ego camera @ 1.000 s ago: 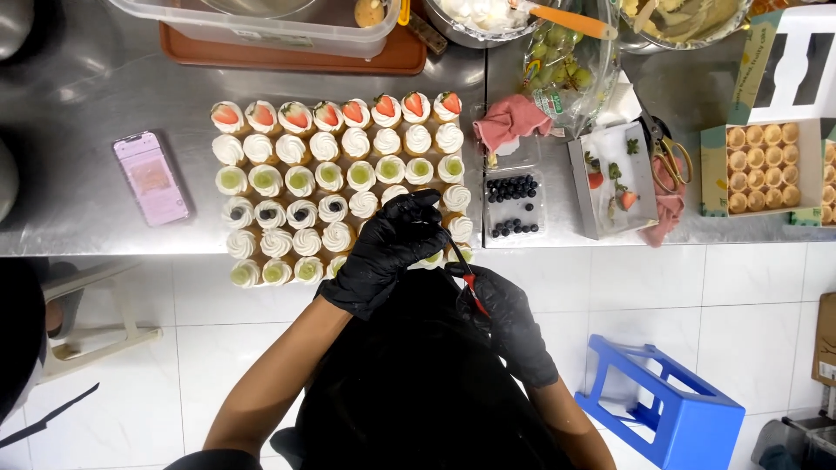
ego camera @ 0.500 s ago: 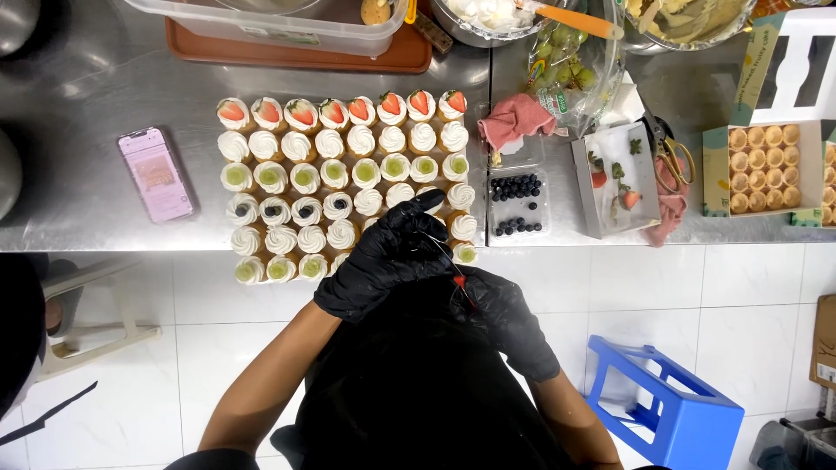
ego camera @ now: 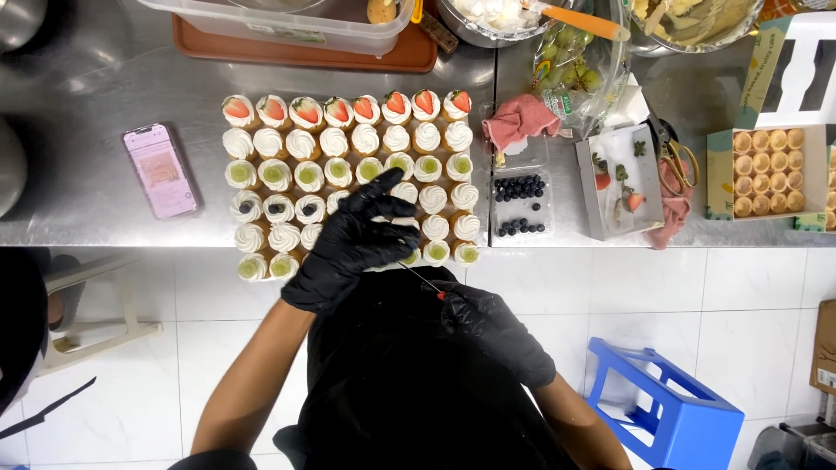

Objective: Decorating frosted tarts with sliced grapes and blueberries on a workbench.

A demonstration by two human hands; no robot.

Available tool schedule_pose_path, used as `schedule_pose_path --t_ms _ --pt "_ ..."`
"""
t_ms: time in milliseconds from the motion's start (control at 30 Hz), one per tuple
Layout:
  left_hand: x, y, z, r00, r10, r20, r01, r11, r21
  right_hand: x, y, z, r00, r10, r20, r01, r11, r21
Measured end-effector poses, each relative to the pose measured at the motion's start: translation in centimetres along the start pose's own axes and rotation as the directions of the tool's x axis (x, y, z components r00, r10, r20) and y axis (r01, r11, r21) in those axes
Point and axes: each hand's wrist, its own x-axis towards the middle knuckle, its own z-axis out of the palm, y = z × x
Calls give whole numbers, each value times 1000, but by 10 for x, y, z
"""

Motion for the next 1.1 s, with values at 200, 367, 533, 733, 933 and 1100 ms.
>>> schedule_pose_path --t_ms 200,367,533,733,933,1100 --pt "32 -22 -90 978 188 -93 -108 831 545 2 24 -12 994 26 -106 -12 992 125" --pt "60 -73 -125 900 370 231 -262 35 964 3 25 -17 996 51 -69 -50 999 9" --pt "73 -110 -164 764 409 499 -344 -396 851 -6 8 -12 988 91 -126 -88 996 29" --pt "74 -107 -174 740 334 583 -373 -519 770 -12 9 -14 977 102 -187 -90 993 72" --pt "78 -97 -160 744 371 556 -203 -667 717 -15 10 -18 979 93 -179 -80 993 81" --pt "82 -99 -171 762 385 521 -176 -651 738 -15 15 -18 977 95 -192 -74 990 117"
